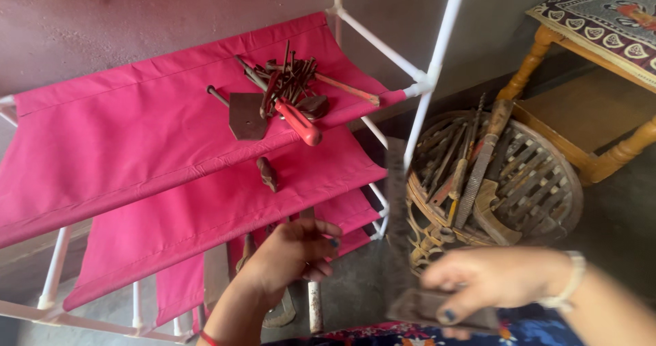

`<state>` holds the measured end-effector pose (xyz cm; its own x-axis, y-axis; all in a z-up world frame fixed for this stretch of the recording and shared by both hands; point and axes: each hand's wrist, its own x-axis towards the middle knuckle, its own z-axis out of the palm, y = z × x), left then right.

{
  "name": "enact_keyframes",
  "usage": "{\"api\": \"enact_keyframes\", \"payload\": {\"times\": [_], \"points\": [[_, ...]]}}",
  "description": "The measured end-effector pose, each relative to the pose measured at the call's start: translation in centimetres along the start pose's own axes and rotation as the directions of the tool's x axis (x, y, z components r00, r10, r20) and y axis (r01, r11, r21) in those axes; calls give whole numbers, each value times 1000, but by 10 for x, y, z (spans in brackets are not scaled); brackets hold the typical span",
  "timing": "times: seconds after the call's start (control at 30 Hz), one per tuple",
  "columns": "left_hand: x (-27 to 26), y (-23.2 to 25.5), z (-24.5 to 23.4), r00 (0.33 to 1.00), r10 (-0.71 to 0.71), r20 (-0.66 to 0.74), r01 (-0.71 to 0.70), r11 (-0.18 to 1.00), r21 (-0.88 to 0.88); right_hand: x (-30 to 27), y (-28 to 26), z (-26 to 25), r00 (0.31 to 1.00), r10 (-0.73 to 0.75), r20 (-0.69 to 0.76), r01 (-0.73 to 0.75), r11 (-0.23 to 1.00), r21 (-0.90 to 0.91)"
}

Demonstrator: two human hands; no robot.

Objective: The person transfers various metal tools from a pink fabric shelf into a wicker basket. They handle items one by one, including files, chisels, and a screwdriver, placing them into the basket on the floor.

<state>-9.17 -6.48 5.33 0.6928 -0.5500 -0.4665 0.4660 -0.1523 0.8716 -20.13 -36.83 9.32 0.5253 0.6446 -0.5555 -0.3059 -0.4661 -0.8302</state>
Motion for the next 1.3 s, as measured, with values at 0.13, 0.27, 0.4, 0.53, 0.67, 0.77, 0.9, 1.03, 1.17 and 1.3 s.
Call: {"api": "enact_keyframes", "payload": {"times": [0.13, 0.27, 0.4, 0.53, 0.67, 0.77, 0.9, 1.03, 1.17, 1.3], "points": [[15, -1, 1, 997, 14, -72, -13, 1000, 9, -44, 49, -29, 965, 205, -161, -205, 979, 19], [26, 1, 8, 998, 5, -62, -3, 999, 33, -80, 114, -71, 798, 357, -486, -311, 934, 177], [38, 3, 16, 999, 35, -35, -33, 998, 59, -96, 151, -101, 483, 528, -698, -439, 836, 329], [50, 4, 24, 999, 38, -29, -35, 996, 87, -99, 172, -117, 242, 533, -811, -528, 773, 351], [61, 6, 29, 999, 48, -24, -46, 996, 83, -103, 204, -132, 118, 440, -890, -731, 645, 222], [65, 5, 27, 998, 28, -51, -24, 996, 88, -98, 232, -145, 150, 401, -904, -709, 681, 184], [66, 5, 22, 998, 32, -52, -28, 996, 80, -84, 232, -149, 253, 414, -874, -683, 716, 142], [65, 7, 16, 997, 32, -76, -25, 995, 95, -76, 218, -142, 229, 373, -899, -778, 625, 61], [62, 9, 2, 993, 45, -111, -38, 997, 65, -63, 183, -129, 196, 349, -916, -808, 586, 51], [55, 12, -13, 963, 148, -226, -146, 989, 26, -48, 136, -115, 136, 345, -929, -866, 497, 58]]}}
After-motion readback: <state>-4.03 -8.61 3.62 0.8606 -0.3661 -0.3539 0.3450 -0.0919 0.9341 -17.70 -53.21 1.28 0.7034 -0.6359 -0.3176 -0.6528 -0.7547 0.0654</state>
